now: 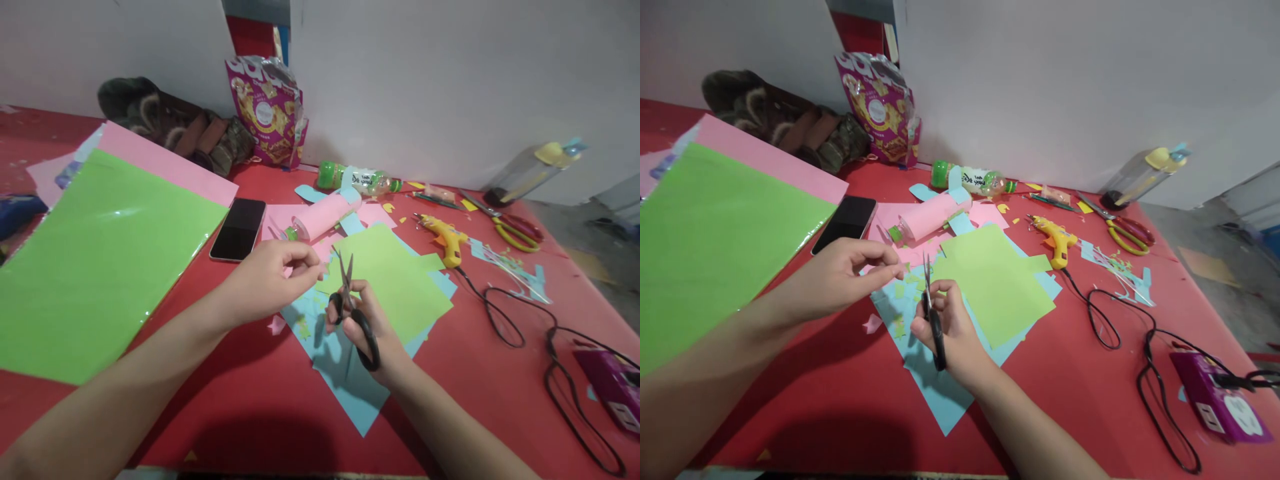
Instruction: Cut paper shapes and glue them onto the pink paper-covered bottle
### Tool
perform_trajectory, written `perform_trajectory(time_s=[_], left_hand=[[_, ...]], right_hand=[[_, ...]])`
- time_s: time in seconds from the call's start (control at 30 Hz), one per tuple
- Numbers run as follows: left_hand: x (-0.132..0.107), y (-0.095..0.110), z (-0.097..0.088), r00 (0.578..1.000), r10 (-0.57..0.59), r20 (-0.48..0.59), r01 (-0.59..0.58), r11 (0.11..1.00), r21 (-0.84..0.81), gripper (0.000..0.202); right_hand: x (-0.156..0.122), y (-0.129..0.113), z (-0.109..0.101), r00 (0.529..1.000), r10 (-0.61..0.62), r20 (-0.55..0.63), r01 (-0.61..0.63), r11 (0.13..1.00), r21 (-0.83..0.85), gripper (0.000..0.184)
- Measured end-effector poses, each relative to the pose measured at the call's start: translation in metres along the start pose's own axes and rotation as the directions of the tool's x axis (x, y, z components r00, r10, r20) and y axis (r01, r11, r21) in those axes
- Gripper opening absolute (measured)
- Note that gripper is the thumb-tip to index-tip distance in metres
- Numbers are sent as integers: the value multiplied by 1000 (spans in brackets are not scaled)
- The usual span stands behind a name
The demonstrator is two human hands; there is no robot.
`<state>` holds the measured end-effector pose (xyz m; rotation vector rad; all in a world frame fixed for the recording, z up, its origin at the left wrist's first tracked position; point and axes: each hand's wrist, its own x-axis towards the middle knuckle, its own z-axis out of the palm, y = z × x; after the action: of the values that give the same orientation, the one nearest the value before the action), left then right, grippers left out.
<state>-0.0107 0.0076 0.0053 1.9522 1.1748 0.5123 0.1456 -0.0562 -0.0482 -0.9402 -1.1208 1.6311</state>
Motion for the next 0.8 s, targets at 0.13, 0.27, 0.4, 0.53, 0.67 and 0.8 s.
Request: perform_trajectory(time_s=[0.13,0.27,0.4,0.53,0.67,0.8], left_hand=[[0,1,-3,998,37,-59,-38,999,-26,24],[-1,4,-3,999,53,7,-53,999,-4,22],[-2,5,-2,996,57,72,-61,997,53,21],[-2,4,-2,995,43,90,-49,996,71,21],[-2,4,-2,994,53,100,-62,994,87,18],[-2,4,-3,991,50,123,-60,995,82,17]], right_hand=[[-1,-1,0,992,54,117,-55,999,-2,42],[-1,-1,0,982,62,180,-65,998,12,41],[-2,-3,-1,979,59,196,-60,998,2,42],[-2,-4,0,975,69,212,-69,998,-7,42],[-2,-4,0,974,67,215,-65,998,-16,43],[-2,-5,0,974,70,218,-67,997,-24,42]])
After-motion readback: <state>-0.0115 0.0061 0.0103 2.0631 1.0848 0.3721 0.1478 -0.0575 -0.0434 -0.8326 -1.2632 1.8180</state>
